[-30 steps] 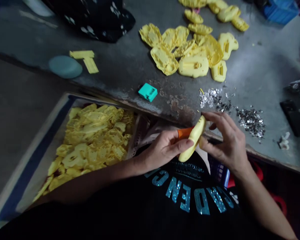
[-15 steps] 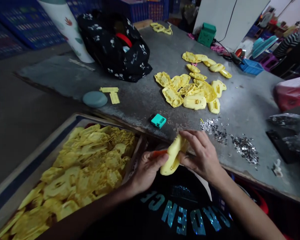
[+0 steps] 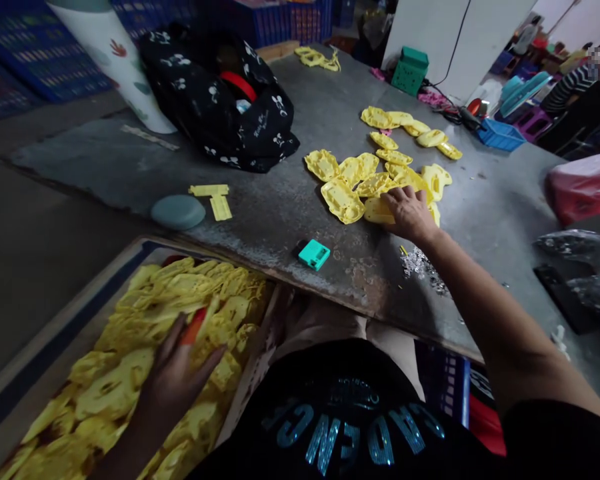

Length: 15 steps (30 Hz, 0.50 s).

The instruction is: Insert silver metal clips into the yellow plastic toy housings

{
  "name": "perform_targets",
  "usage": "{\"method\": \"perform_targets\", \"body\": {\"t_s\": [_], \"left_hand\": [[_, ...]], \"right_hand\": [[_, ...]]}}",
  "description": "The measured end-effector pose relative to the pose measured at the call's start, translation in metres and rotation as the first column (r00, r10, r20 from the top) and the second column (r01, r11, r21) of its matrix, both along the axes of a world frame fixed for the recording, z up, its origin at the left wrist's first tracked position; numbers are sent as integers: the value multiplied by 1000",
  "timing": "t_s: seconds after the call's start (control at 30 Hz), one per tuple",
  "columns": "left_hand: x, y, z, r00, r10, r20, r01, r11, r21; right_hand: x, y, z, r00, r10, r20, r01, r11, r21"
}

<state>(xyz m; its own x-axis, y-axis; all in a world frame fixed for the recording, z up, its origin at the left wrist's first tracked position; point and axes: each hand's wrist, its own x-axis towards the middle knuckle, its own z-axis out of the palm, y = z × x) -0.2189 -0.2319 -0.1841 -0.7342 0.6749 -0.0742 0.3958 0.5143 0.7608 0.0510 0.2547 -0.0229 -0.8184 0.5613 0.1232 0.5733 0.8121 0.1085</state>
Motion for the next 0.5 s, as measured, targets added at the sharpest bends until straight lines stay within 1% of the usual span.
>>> {"method": "perform_targets", "body": {"t_s": [0.03,0.1,0.13,0.17,0.2,0.23,0.3,0.37,0.43,0.47,0.5], "left_hand": [[8,10,4,999,-44,7,44,999,31],[33,36,19,979,-201,11,198,971,136],[48,52,29,949,-315,12,304,926,224],[63,68,40,915,-403,-2,380,861,338],[77,84,52,885,-466,1,418,794,441],[90,99,62,861,-507,23,423,741,521],[110,126,78,838,-542,63,428,725,540],[121,147,88,817,-563,124,419,727,543],[124,165,94,795,-573,199,368,716,593],[123,174,97,786,-577,220,341,702,625],[122,182,100,775,-590,224,330,682,653]], "right_hand": [[0,-2,1,1000,-5,9,5,1000,12],[3,-5,4,1000,-20,9,20,999,39],[5,-6,7,1000,-27,2,27,999,40],[7,-6,9,999,-34,-8,34,999,29],[8,-5,12,999,-44,-16,44,999,9],[9,-3,15,998,-52,-31,51,998,-25],[10,-1,23,995,-65,-80,56,992,-111],[14,-6,31,988,-78,-132,54,983,-175],[28,-24,39,968,-85,-236,22,966,-258],[37,-39,43,933,-90,-349,-33,943,-332],[48,-58,45,867,-108,-486,-130,894,-429]]}}
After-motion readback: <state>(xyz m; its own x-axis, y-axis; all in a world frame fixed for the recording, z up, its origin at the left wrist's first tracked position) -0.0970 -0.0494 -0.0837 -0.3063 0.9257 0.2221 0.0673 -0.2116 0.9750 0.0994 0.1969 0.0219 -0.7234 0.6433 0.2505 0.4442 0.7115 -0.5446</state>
